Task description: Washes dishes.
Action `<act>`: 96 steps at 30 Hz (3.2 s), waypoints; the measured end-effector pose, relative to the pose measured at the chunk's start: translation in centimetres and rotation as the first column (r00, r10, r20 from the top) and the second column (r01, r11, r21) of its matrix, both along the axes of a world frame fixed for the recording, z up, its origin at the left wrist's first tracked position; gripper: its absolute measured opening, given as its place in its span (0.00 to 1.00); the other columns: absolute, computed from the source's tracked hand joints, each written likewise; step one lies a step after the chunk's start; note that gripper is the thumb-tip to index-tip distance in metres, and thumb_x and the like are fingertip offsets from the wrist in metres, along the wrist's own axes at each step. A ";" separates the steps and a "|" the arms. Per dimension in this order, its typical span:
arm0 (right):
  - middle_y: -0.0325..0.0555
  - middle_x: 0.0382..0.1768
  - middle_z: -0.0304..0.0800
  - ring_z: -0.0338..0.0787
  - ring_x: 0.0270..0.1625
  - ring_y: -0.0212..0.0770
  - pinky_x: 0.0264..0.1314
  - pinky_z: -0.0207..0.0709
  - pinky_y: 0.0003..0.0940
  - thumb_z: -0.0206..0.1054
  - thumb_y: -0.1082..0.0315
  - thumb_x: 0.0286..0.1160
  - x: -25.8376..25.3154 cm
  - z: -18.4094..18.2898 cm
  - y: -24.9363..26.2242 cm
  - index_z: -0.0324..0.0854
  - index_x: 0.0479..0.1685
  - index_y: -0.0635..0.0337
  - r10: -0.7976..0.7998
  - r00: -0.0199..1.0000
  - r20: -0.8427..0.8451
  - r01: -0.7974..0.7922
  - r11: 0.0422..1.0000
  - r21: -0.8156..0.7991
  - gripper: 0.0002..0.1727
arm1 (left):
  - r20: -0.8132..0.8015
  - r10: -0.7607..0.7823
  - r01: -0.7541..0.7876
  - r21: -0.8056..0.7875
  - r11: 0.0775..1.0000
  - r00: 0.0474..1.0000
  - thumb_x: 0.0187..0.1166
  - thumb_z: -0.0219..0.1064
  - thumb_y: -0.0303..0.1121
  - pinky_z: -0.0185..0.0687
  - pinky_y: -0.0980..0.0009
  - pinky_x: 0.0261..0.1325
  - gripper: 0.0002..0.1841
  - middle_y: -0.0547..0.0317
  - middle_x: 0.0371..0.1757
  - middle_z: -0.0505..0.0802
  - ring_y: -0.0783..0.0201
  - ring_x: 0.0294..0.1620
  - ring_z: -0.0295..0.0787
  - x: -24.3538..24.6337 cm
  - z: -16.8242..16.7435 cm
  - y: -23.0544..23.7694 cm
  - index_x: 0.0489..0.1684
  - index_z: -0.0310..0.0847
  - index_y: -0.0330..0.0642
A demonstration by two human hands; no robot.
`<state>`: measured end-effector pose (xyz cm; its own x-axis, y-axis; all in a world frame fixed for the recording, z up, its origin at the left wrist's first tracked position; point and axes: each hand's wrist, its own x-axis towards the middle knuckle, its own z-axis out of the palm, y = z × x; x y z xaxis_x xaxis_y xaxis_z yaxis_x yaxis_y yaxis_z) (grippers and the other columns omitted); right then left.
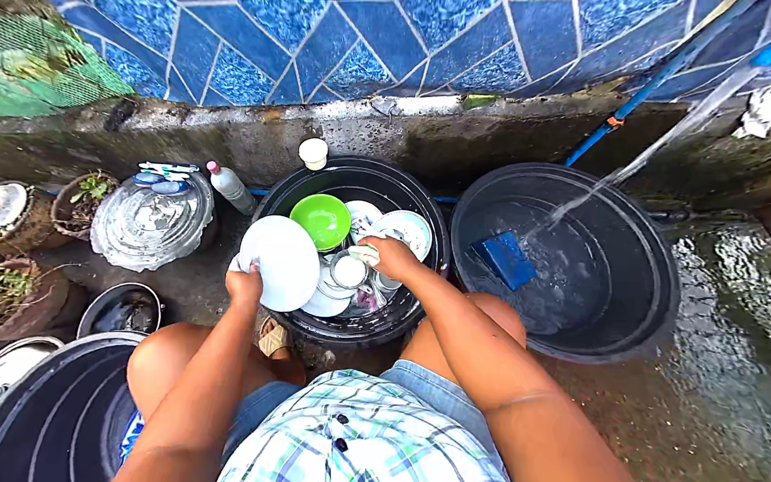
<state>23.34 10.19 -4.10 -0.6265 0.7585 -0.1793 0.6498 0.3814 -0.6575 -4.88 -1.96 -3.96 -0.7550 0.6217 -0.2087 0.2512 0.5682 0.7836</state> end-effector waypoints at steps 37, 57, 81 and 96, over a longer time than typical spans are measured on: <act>0.62 0.47 0.94 0.93 0.55 0.64 0.61 0.79 0.66 0.76 0.59 0.65 -17.4 6.1 -0.7 0.91 0.45 0.66 0.216 0.961 -0.170 -0.063 0.776 0.628 0.18 | 0.277 -0.413 0.266 0.444 0.856 0.868 0.76 0.67 0.20 0.84 0.71 0.59 0.16 0.45 0.50 0.91 0.70 0.50 0.88 1.9 3.6 0.4 0.59 0.79 0.22; 0.70 0.65 0.87 0.86 0.68 0.70 0.72 0.76 0.67 0.64 0.69 0.81 -12.8 4.4 1.7 0.77 0.74 0.69 -0.499 0.853 -0.156 0.522 0.811 0.263 0.23 | 0.384 -0.256 0.091 0.397 0.913 0.887 0.80 0.69 0.24 0.85 0.68 0.57 0.14 0.44 0.49 0.92 0.66 0.48 0.89 3.9 3.0 1.0 0.57 0.81 0.24; 0.64 0.71 0.86 0.84 0.76 0.65 0.77 0.76 0.62 0.61 0.78 0.77 -10.9 -1.2 -8.4 0.89 0.67 0.56 0.149 0.971 -0.188 -0.077 0.936 0.345 0.22 | 0.298 -0.137 0.010 0.392 0.920 0.945 0.94 0.52 0.41 0.83 0.62 0.52 0.20 0.50 0.41 0.89 0.65 0.41 0.86 -0.3 3.8 2.2 0.54 0.83 0.32; 0.51 0.46 0.82 0.83 0.36 0.43 0.38 0.81 0.38 0.50 0.40 0.90 -4.0 -10.1 3.6 0.71 0.72 0.53 -0.975 0.215 0.059 0.473 0.051 -0.880 0.29 | 0.545 0.171 -0.438 0.409 0.800 0.821 0.93 0.53 0.39 0.85 0.65 0.59 0.18 0.52 0.56 0.87 0.67 0.54 0.87 -3.3 4.0 2.4 0.71 0.72 0.37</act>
<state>19.35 13.83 -14.23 0.0712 0.6104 -0.7889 -0.2417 -0.7568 -0.6073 -8.19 0.49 0.03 -0.8157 0.4886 -0.3096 -0.3295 0.0473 0.9430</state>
